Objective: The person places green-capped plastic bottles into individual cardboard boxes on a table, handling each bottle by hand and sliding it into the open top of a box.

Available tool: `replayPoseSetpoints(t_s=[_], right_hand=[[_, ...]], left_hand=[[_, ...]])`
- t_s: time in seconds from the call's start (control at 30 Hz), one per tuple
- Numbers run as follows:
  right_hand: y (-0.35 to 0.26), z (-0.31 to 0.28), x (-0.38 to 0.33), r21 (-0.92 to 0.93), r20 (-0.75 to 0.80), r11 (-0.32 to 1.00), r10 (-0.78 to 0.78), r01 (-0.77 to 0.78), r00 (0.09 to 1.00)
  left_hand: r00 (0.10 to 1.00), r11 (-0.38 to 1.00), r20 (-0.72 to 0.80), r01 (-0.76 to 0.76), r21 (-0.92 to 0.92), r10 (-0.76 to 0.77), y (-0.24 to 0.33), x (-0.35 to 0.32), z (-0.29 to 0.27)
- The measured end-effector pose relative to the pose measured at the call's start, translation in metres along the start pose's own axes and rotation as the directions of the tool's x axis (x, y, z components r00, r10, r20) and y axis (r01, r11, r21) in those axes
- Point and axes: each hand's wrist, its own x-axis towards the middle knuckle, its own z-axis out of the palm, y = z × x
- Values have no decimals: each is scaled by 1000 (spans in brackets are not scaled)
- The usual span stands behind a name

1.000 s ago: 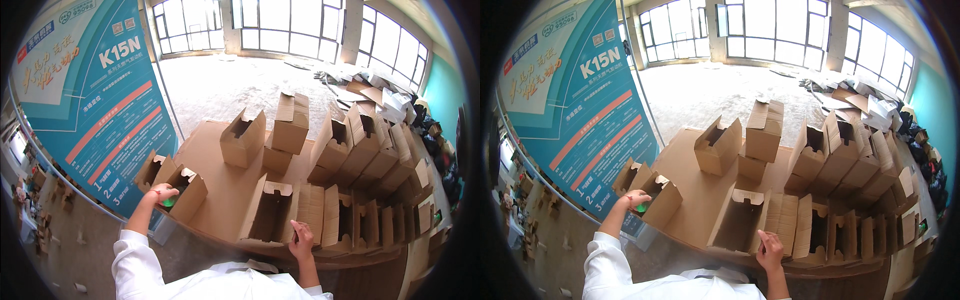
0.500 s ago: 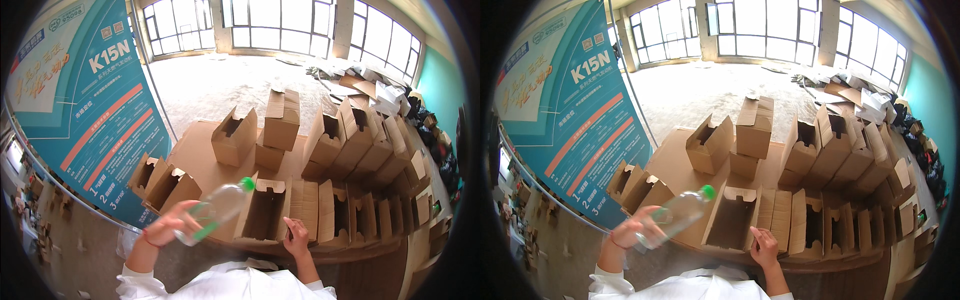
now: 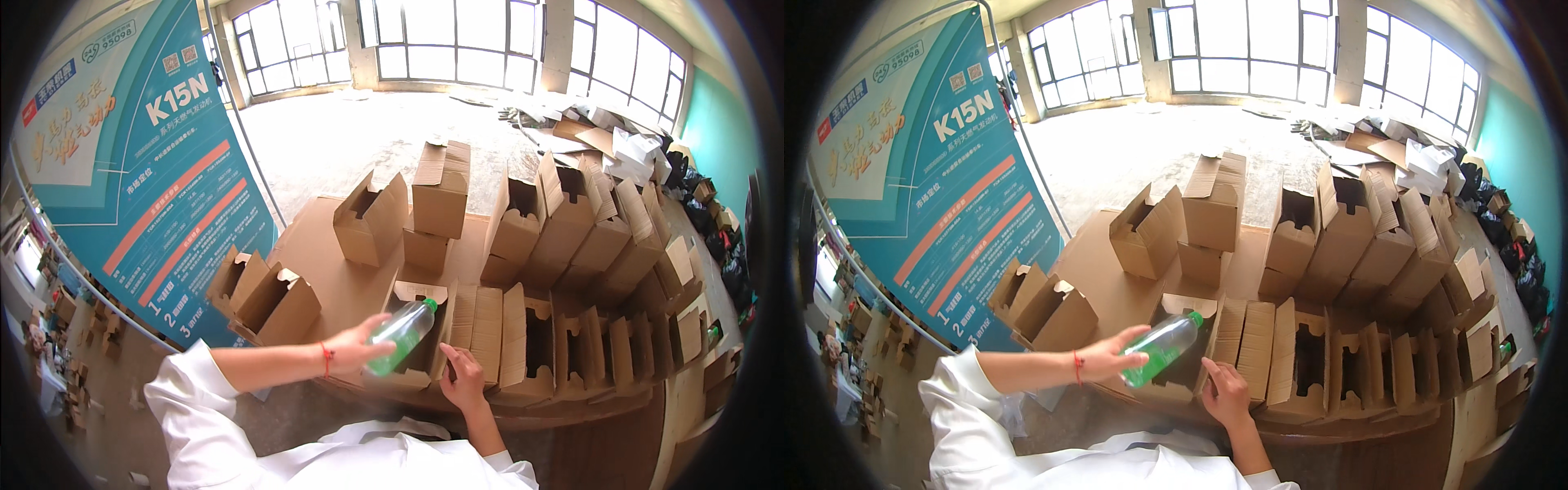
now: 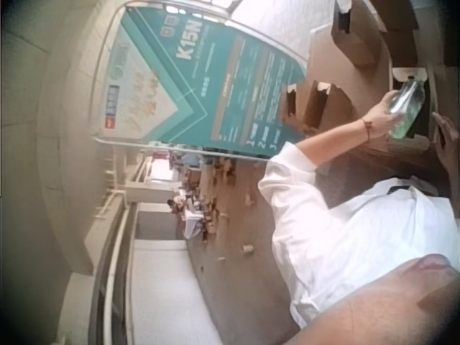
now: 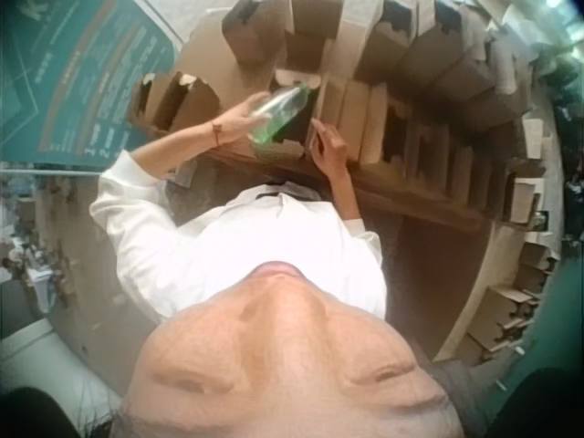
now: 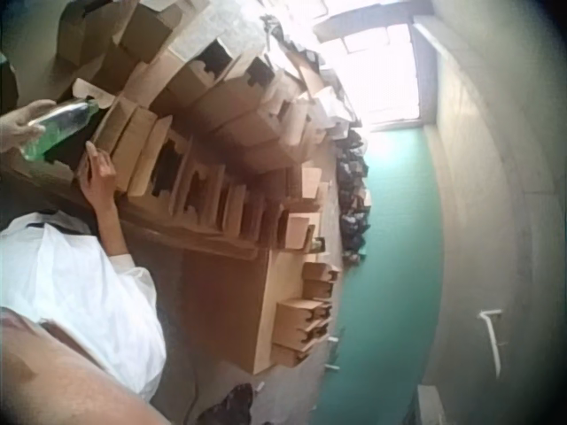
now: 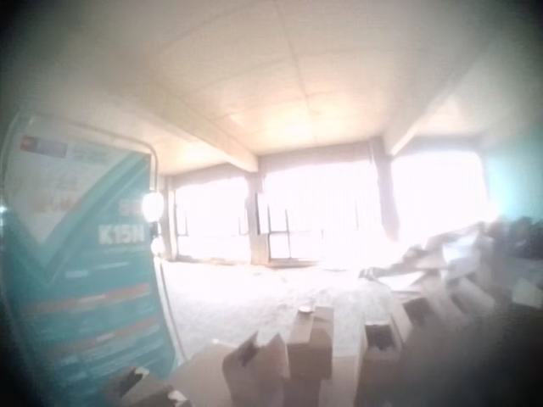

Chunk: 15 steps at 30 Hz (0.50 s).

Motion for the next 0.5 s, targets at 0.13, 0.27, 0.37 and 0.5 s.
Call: replayPoseSetpoints(t_s=[0.13,0.27,0.37,0.5], right_hand=[[1,-2,0,26,12,1000,13,-14,1000],[3,-3,-2,41,51,999,-12,10,999],[1,-3,-4,76,58,997,-28,24,998],[9,-4,-6,95,42,995,-26,22,999]], left_hand=[[992,793,-46,121,598,-116,59,22,-8],[953,888,-36,293,354,-300,41,53,12],[935,938,-83,347,2,-345,-20,79,35],[941,944,-150,319,87,-304,-21,91,66]])
